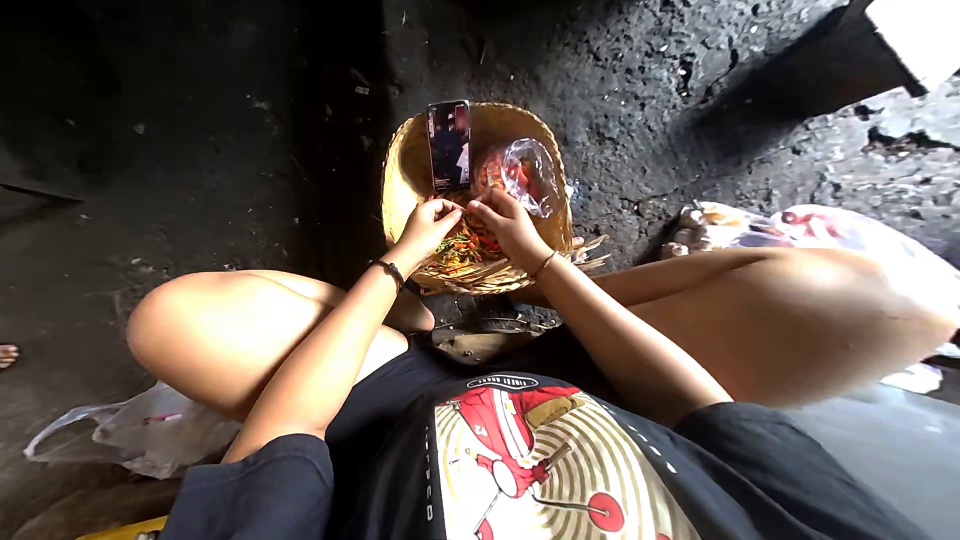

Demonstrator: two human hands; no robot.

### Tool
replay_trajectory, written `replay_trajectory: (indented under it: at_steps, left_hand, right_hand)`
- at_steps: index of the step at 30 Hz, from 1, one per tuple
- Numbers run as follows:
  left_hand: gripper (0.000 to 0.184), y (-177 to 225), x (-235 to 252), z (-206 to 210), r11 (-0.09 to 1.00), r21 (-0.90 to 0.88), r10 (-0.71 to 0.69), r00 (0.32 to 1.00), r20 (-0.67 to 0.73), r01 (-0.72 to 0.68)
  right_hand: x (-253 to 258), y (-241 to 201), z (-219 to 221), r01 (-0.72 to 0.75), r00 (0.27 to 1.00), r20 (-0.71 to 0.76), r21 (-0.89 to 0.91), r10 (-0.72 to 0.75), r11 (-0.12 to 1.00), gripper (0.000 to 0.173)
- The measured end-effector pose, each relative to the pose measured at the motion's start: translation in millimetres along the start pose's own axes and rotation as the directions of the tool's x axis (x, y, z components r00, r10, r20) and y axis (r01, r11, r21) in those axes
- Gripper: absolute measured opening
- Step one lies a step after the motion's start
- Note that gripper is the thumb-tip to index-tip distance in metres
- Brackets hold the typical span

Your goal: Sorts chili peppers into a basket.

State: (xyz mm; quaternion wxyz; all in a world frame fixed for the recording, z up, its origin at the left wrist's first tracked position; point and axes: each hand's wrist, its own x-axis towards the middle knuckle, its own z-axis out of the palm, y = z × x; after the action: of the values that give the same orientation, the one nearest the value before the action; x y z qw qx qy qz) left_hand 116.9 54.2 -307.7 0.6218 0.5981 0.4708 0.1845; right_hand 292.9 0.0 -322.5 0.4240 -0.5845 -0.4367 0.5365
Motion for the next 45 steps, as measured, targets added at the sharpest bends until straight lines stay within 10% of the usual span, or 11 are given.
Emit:
replay_trajectory:
  at_steps: [7, 11, 18, 21, 24, 29, 45]
  left_hand:
    - [0.017, 2.3, 0.3, -1.8, 0.996, 0.006, 0.085, 0.995, 0.047, -0.085]
    - [0.012, 3.5, -1.7, 0.6, 0.967, -0.232, 0.129, 0.989, 0.079, -0.107]
    - [0.01, 6.9, 1.6, -12.3, 0.967, -0.25, 0.065, 0.995, 0.069, -0.046]
    - [0.013, 6.5, 4.9, -19.5, 0.983, 0.152, 0.105, 0.994, 0.007, -0.105]
    - [0.018, 4.9, 2.3, -21.4, 0.79, 0.613, -0.019, 0.998, 0.065, -0.024]
    - [0.021, -3.3, 0.2, -9.5, 0.703, 0.71, -0.099, 0.987, 0.127, -0.021]
    - [0.026, -5.3, 2.3, -3.3, 0.721, 0.691, -0.106, 0.978, 0.181, -0.05]
  right_hand:
    - [-3.5, -6.3, -3.7, -0.025, 1.0, 0.015, 0.171, 0.022, 0.985, 0.016]
    - [-6.6, -13.8, -0.1, -0.233, 0.972, 0.139, 0.598, 0.187, 0.767, 0.023]
    - [1.7, -9.3, -8.6, -0.272, 0.936, 0.042, 0.714, 0.349, 0.645, 0.023]
    - [3.2, -14.5, -21.4, -0.22, 0.959, -0.042, 0.503, 0.279, 0.835, 0.026]
    - [5.2, -6.9, -23.4, -0.156, 0.988, -0.002, -0.077, 0.157, 0.985, 0.028]
    - [6.2, 14.2, -4.4, -0.109, 0.967, 0.058, -0.784, 0.247, 0.611, 0.027]
    - [6.5, 16.5, -1.5, -0.294, 0.921, -0.186, -0.908, 0.343, 0.297, 0.028]
